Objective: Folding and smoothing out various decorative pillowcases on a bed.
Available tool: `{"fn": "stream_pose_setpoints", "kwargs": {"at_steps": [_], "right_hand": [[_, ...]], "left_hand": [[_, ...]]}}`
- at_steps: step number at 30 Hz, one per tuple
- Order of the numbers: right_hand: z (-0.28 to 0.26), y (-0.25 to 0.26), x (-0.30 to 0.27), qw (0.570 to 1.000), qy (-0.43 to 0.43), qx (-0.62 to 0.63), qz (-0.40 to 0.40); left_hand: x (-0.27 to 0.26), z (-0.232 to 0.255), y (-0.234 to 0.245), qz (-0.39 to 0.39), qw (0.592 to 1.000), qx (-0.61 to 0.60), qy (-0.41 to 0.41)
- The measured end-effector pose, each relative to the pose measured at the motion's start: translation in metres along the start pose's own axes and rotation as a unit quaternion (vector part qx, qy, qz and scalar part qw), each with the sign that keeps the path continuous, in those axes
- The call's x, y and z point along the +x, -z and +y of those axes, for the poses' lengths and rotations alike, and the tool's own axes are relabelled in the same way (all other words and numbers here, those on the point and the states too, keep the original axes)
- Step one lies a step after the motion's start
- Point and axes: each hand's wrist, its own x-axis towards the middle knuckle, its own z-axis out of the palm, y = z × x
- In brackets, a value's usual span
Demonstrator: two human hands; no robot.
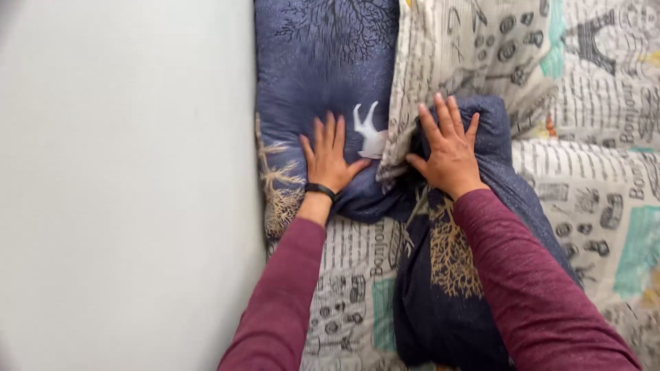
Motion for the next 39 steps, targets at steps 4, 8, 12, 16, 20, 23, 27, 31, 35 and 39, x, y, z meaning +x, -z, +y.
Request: {"fn": "stream_pose_setpoints", "kwargs": {"at_steps": [4,8,12,16,20,23,27,31,35,39], "right_hand": [[0.006,0.014,-0.045,0.968,-0.110,0.096,0.204],[0.063,-0.004,-0.132,0.903,-0.320,0.179,0.223],[0.069,0.051,-0.197,0.892,-0.307,0.236,0.231],[0.048,0.152,-0.239,0.880,-0.244,0.354,0.203],[0.051,0.237,-0.290,0.844,-0.133,0.485,0.186],[0.079,0.292,-0.333,0.804,-0.067,0.560,0.190],[0.113,0.360,-0.386,0.699,-0.027,0.677,0.230],[0.098,0.416,-0.413,0.697,-0.085,0.673,0.234],[0.076,0.481,-0.444,0.715,-0.156,0.612,0.300],[0.050,0.526,-0.464,0.675,-0.122,0.609,0.399]], "left_hand": [[-0.049,-0.020,-0.043,-0.349,0.925,-0.028,0.147],[-0.058,0.005,-0.010,-0.421,0.884,-0.055,0.197],[-0.139,0.023,-0.025,-0.449,0.836,-0.208,0.239],[-0.124,0.121,0.073,-0.462,0.801,-0.278,0.260],[-0.074,0.199,0.159,-0.264,0.652,-0.537,0.466],[-0.036,0.233,0.207,-0.161,0.606,-0.685,0.371],[0.033,0.331,0.341,-0.126,0.616,-0.735,0.255],[0.069,0.396,0.420,-0.143,0.699,-0.674,0.191],[0.078,0.453,0.486,-0.144,0.891,-0.412,0.126],[0.074,0.474,0.484,-0.078,0.810,-0.542,0.211]]}}
